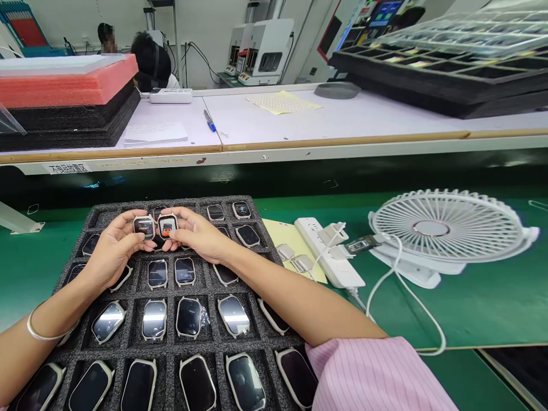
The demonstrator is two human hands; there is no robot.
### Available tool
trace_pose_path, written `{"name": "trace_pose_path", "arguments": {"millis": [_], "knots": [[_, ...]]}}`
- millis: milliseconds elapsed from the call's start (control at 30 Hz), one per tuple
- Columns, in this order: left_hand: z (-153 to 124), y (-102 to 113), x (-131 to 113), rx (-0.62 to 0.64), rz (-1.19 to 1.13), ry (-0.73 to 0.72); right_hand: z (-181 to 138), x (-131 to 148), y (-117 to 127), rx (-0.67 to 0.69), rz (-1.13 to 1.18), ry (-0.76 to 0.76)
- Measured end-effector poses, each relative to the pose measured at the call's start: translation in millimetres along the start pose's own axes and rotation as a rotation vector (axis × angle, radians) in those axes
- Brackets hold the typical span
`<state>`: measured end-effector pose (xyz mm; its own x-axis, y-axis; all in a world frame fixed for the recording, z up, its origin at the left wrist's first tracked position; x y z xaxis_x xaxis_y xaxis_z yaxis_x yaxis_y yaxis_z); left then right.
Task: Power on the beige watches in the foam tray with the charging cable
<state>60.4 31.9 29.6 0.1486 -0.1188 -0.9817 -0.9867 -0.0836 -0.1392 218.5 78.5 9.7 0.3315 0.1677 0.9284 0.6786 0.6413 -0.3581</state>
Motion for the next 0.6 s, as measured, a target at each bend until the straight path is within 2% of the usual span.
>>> {"name": "trace_pose_path", "arguments": {"millis": [600], "knots": [[-1.4,-4.1,1.3,0.051,0.031,0.008,0.6,0.1,3.9,-0.027,-0.056,-0.003]]}}
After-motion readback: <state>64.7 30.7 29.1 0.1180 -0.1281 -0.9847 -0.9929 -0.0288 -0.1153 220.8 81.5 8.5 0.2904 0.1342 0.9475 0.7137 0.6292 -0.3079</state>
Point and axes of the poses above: each hand's wrist, its own z-axis towards the middle knuckle, its own y-axis out of the back of the hand, x = y × z, the point moved 5 cm from there along z, towards the middle knuckle, and after that the axes turned 4 degrees about y, right-handed, at the moved point
